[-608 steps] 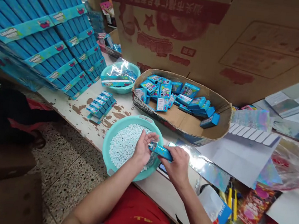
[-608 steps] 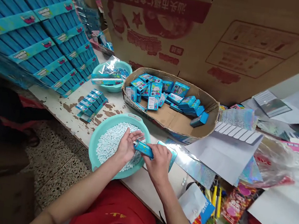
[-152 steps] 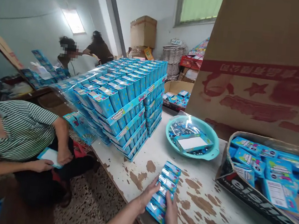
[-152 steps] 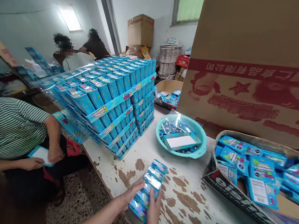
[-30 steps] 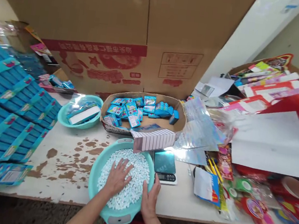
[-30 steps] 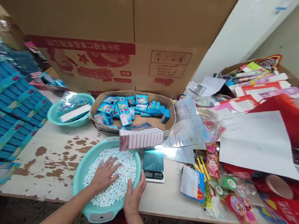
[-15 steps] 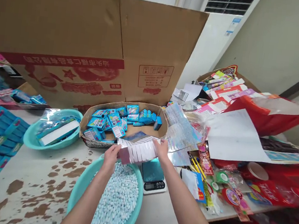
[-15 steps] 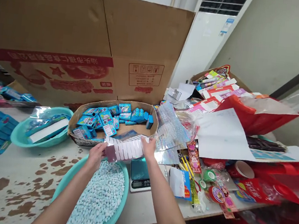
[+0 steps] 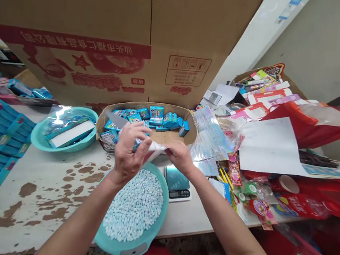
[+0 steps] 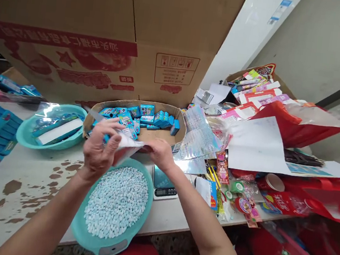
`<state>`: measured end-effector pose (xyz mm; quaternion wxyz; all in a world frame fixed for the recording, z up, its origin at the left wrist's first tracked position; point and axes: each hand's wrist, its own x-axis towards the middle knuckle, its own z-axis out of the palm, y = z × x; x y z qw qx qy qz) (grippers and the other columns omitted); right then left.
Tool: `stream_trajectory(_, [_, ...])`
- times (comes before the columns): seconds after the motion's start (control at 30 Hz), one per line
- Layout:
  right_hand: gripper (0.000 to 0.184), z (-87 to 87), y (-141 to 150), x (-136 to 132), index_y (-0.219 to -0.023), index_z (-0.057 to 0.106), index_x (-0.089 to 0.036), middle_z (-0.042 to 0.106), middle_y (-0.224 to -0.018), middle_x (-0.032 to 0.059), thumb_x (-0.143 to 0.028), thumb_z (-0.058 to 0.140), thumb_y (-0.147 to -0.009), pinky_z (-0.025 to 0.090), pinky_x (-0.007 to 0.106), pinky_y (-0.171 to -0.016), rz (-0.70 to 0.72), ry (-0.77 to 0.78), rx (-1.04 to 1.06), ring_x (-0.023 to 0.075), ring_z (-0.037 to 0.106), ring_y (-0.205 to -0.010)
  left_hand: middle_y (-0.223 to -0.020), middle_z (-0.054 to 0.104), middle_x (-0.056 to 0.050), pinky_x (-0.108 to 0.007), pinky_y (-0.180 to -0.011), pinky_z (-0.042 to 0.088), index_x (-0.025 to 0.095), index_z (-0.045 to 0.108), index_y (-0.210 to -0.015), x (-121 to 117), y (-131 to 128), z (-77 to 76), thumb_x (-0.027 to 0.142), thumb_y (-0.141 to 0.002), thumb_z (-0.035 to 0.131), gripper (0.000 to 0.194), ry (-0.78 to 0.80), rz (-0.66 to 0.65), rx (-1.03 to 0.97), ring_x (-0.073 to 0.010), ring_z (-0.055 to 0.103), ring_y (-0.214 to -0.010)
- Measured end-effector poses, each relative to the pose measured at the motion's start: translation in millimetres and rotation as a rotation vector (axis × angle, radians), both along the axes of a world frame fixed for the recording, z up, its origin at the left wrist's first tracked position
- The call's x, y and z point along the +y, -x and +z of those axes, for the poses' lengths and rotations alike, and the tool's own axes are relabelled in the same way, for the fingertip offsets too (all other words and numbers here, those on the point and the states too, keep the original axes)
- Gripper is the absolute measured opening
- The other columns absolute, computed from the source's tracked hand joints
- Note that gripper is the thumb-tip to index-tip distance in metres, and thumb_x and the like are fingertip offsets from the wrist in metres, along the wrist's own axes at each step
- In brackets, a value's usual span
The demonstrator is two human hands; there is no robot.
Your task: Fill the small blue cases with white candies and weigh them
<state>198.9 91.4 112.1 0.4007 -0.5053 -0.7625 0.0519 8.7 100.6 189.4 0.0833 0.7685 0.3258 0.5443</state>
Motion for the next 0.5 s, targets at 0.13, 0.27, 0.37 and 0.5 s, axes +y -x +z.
stream_trajectory(0.13, [0.031,25.3,-73,-28,-0.094,0.064,-0.019,0.067,-0.085,0.0053,-0.044,0.047,-0.087,0.048,0.031,-0.072,-0.566,-0.088,0.188,0.0174,0.061,-0.074,-0.122,0.052,-0.010,-0.042,-0.102,0.035,0.016,0.042,-0.118,2,46,-26.4,0.044,-0.088,0.044,0.041,0.066,0.231,-0.058,-0.0217,0.048,-0.117])
stream_trajectory(0.27, [0.032,20.4,-175,-65,-0.092,0.060,-0.014,0.066,-0.087,0.0083,-0.042,0.052,-0.079,0.048,0.034,-0.076,-1.042,-0.061,0.304,0.0199,0.059,-0.078,-0.133,0.041,-0.022,-0.056,-0.103,0.026,0.009,0.038,-0.133,-36,111,-122.7,0.054,-0.081,0.045,0.070,0.560,0.659,0.357,-0.0382,0.033,-0.128])
stream_trajectory(0.37, [0.026,-3.2,-225,-74,-0.081,0.060,-0.013,0.063,-0.080,0.0108,-0.037,0.052,-0.076,0.046,0.039,-0.076,-1.236,0.099,0.238,0.0226,0.057,-0.077,-0.135,0.039,-0.028,-0.058,-0.088,0.040,0.005,0.022,-0.142,-79,140,-181.8,0.060,-0.083,0.034,0.082,1.087,0.759,0.492,-0.0444,0.043,-0.118])
stream_trajectory(0.5, [0.021,-40.5,-260,-51,-0.080,0.060,-0.009,0.061,-0.078,0.0179,-0.028,0.053,-0.075,0.043,0.047,-0.076,-1.312,0.319,0.166,0.0290,0.057,-0.080,-0.116,0.058,-0.018,-0.051,-0.074,0.047,0.020,0.029,-0.142,-96,151,-199.5,0.055,-0.087,0.021,0.065,1.257,0.840,0.562,-0.0388,0.059,-0.093])
